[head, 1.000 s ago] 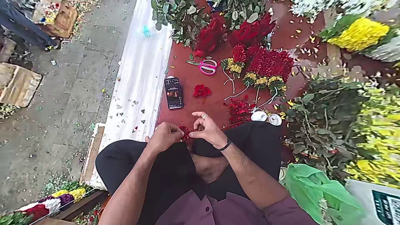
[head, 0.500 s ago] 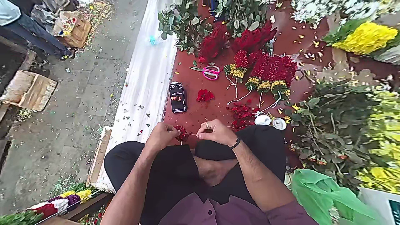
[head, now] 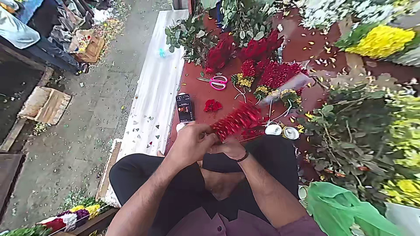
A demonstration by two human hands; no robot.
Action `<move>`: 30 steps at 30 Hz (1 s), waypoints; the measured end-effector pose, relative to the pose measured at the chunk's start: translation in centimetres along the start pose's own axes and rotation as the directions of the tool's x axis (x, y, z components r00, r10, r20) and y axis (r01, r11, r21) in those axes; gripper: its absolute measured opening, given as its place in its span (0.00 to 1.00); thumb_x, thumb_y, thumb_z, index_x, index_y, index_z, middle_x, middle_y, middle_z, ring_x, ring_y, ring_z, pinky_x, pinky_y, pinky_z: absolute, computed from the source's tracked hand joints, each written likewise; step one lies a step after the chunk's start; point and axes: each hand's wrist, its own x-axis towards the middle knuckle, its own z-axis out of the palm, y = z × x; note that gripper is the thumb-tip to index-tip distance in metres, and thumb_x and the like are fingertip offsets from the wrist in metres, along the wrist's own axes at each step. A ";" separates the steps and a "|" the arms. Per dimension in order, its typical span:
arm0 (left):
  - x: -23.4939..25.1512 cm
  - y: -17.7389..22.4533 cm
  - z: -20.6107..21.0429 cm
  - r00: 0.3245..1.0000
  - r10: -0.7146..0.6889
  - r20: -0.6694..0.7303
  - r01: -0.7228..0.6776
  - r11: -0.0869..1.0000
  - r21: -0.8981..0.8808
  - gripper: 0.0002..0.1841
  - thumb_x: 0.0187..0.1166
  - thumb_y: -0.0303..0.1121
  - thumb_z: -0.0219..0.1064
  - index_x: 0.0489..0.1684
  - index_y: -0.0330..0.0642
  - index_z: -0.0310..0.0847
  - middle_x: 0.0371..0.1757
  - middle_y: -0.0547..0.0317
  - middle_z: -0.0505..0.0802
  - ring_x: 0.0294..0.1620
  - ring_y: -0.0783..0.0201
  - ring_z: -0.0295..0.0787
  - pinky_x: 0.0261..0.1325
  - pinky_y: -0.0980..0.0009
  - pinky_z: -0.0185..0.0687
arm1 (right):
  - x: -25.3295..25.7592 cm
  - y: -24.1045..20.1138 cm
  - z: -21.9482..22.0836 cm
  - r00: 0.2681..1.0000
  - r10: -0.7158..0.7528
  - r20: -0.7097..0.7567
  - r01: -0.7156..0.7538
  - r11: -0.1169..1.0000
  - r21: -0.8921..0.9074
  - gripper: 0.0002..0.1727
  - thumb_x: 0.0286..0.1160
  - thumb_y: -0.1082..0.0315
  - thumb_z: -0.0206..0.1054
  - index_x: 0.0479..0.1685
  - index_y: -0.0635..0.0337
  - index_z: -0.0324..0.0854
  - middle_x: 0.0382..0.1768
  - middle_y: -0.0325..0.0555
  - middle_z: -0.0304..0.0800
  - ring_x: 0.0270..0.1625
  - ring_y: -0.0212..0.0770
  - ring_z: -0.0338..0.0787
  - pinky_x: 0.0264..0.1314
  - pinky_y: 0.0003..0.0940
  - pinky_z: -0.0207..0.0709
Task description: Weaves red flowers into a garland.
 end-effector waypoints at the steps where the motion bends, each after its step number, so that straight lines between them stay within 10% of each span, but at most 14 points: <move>1: 0.0 -0.8 0.4 0.994 -0.047 -0.100 0.054 0.996 0.075 0.10 0.82 0.43 0.68 0.38 0.51 0.91 0.32 0.67 0.90 0.33 0.68 0.86 0.40 0.61 0.86 | 0.2 0.2 0.1 0.997 0.016 0.072 -0.018 1.000 0.024 0.09 0.64 0.77 0.76 0.42 0.61 0.93 0.41 0.40 0.97 0.42 0.31 0.93 0.49 0.32 0.89; 4: -0.7 -4.0 0.7 0.952 -0.200 -0.233 0.251 0.944 0.215 0.11 0.80 0.45 0.68 0.35 0.53 0.92 0.31 0.65 0.89 0.36 0.63 0.86 0.42 0.53 0.83 | 0.8 0.4 0.1 0.988 0.019 0.152 -0.012 0.999 -0.051 0.05 0.72 0.74 0.73 0.37 0.65 0.94 0.36 0.42 0.96 0.33 0.29 0.89 0.37 0.26 0.85; 12: -4.7 -8.4 -1.3 0.930 -0.347 0.126 0.332 0.935 0.121 0.12 0.79 0.49 0.70 0.38 0.54 0.94 0.32 0.69 0.93 0.30 0.72 0.87 0.40 0.62 0.86 | 1.6 0.4 -1.0 0.994 0.107 -0.023 -0.109 0.951 -0.291 0.05 0.70 0.73 0.75 0.37 0.64 0.95 0.35 0.44 0.97 0.38 0.32 0.92 0.45 0.30 0.87; 19: -3.8 -8.0 -0.4 0.912 -0.411 -0.010 0.411 0.911 0.040 0.11 0.77 0.46 0.71 0.30 0.54 0.95 0.26 0.71 0.93 0.25 0.73 0.87 0.34 0.61 0.86 | 0.8 0.2 1.3 0.939 0.175 0.295 -0.072 0.941 -0.331 0.07 0.73 0.68 0.75 0.39 0.64 0.94 0.37 0.41 0.96 0.40 0.27 0.91 0.48 0.26 0.86; 25: -4.4 -8.4 -0.3 0.943 -0.326 0.067 0.313 0.938 0.151 0.11 0.78 0.49 0.69 0.36 0.59 0.95 0.32 0.72 0.92 0.31 0.71 0.86 0.41 0.57 0.84 | 1.4 0.2 -0.6 0.996 0.026 -0.083 -0.051 0.947 -0.317 0.04 0.70 0.75 0.74 0.37 0.66 0.93 0.32 0.46 0.94 0.31 0.34 0.88 0.37 0.32 0.84; 30: -3.6 -8.2 -0.8 0.916 -0.389 0.101 0.382 0.920 0.089 0.13 0.78 0.50 0.71 0.33 0.55 0.96 0.29 0.71 0.94 0.30 0.72 0.89 0.39 0.59 0.87 | 1.3 -0.2 -0.9 0.994 0.080 -0.070 -0.098 0.940 -0.327 0.04 0.71 0.73 0.75 0.38 0.65 0.94 0.31 0.45 0.94 0.31 0.32 0.88 0.37 0.30 0.83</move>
